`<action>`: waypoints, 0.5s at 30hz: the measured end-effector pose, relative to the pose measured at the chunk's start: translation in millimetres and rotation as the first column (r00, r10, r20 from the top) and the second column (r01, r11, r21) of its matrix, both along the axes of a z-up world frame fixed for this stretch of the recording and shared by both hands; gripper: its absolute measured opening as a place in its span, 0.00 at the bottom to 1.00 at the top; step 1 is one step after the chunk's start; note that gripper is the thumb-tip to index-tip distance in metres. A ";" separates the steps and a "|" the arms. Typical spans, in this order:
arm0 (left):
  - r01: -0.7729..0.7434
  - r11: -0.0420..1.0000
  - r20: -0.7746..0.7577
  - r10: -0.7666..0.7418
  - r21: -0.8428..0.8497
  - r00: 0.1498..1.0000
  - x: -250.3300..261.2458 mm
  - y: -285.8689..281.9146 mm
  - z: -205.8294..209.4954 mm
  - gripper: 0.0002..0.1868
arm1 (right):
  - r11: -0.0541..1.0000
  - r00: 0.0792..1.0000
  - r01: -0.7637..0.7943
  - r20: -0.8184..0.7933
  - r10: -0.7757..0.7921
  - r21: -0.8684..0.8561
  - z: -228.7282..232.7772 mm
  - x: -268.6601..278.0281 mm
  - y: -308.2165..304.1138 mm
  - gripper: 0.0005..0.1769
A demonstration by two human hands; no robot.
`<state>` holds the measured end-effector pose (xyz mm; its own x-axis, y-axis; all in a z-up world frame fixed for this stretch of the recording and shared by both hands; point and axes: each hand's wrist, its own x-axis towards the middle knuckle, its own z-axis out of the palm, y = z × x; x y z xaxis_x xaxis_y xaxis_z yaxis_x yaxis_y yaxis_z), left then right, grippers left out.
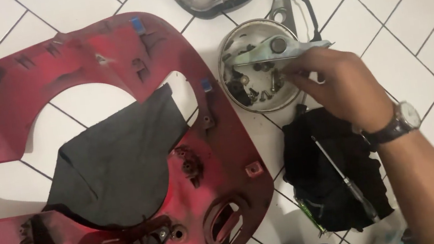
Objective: Repairing and assembling small components onto a red motorcycle fairing piece using tools on the floor.
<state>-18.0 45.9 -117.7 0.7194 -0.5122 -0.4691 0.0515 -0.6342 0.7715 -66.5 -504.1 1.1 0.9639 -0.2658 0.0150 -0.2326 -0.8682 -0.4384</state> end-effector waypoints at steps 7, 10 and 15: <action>0.180 0.979 0.337 -0.203 0.101 0.919 -4.7 2.2 -4.0 0.11 | 0.939 0.911 -0.300 -0.341 0.231 -0.166 -4.4 33.4 5.0 0.10; 0.458 0.886 0.633 -0.396 0.073 0.665 -2.2 22.4 -19.1 0.13 | 0.918 0.885 -0.334 -0.407 0.227 -0.214 -0.4 40.9 5.7 0.07; 0.493 0.863 0.599 -0.453 0.110 0.660 8.0 6.8 2.4 0.17 | 0.927 0.870 -0.331 -0.439 0.227 -0.178 -0.7 44.4 4.3 0.06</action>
